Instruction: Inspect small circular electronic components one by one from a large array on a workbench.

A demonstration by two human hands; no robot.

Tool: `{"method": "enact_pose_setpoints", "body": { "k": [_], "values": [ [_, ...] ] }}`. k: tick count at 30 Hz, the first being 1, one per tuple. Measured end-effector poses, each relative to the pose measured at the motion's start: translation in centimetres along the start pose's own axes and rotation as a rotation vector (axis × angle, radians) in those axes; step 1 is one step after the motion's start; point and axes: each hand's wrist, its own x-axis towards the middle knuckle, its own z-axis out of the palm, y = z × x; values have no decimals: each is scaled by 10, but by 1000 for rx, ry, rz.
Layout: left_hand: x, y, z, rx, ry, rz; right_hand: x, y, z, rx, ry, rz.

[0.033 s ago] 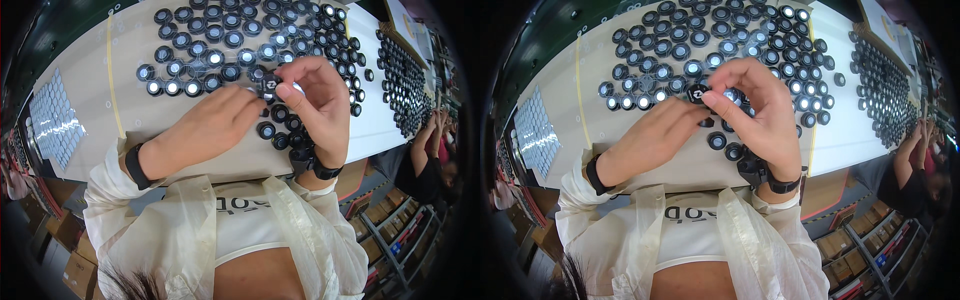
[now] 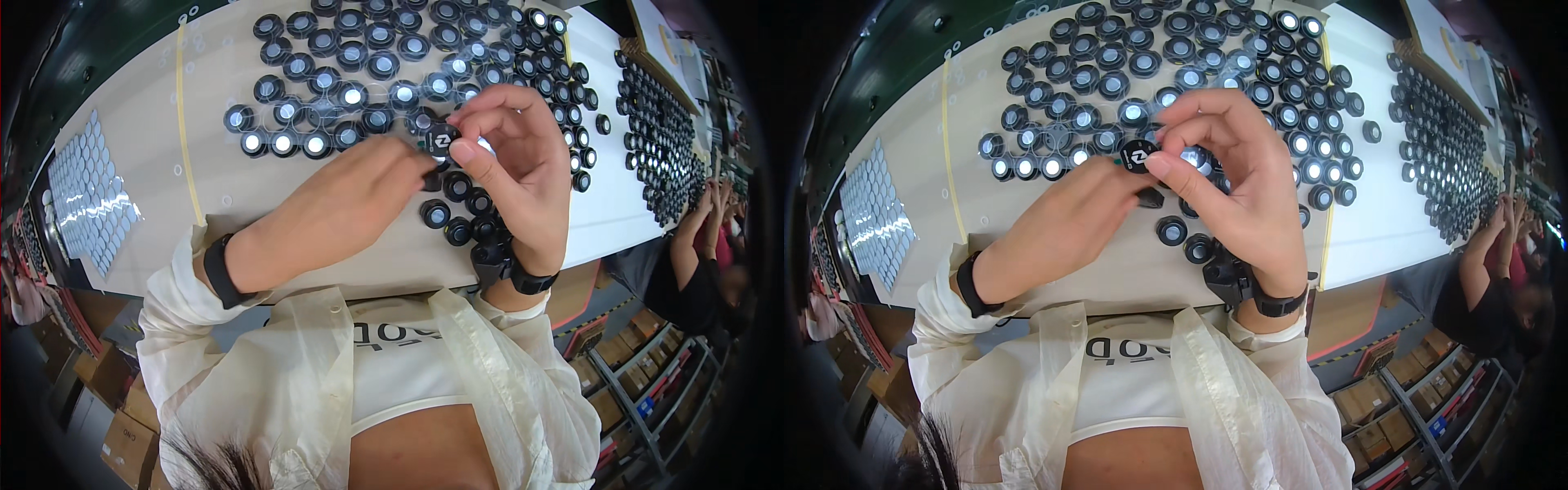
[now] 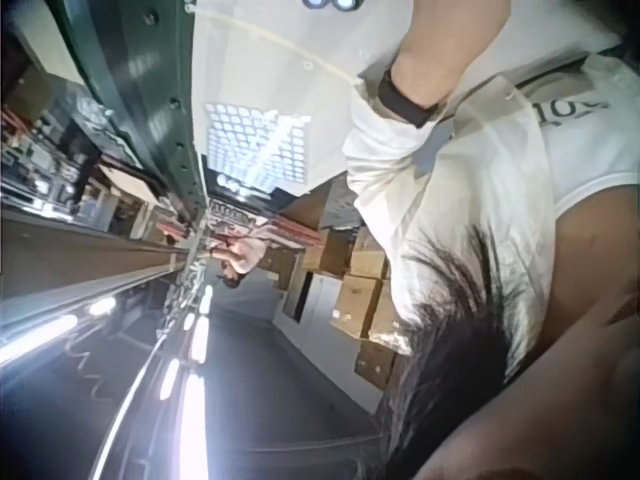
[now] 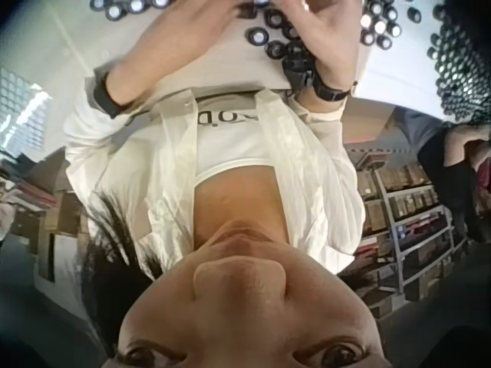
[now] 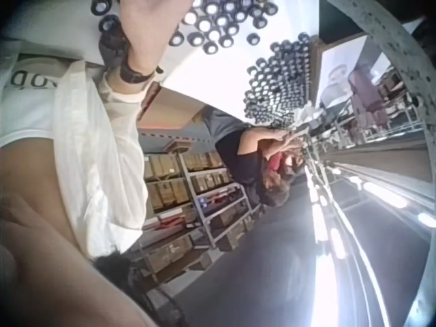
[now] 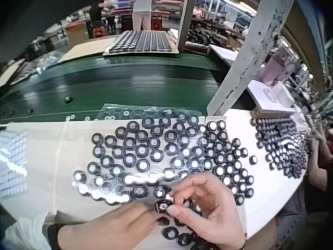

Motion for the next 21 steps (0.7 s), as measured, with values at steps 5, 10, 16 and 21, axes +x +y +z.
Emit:
{"method": "enact_pose_setpoints", "body": {
  "k": [5,10,16,21],
  "values": [
    [7,-12,-21,-1001,67,-565,-3,-2,7,130,30,-35],
    [10,-19,-28,-1204,152,-530,-2,-2,16,68,51,-14],
    [6,-12,-25,-1023,170,-506,-2,6,23,1,115,-1],
    [6,-9,-25,-770,227,-482,-2,5,26,15,123,19]
  ]
}}
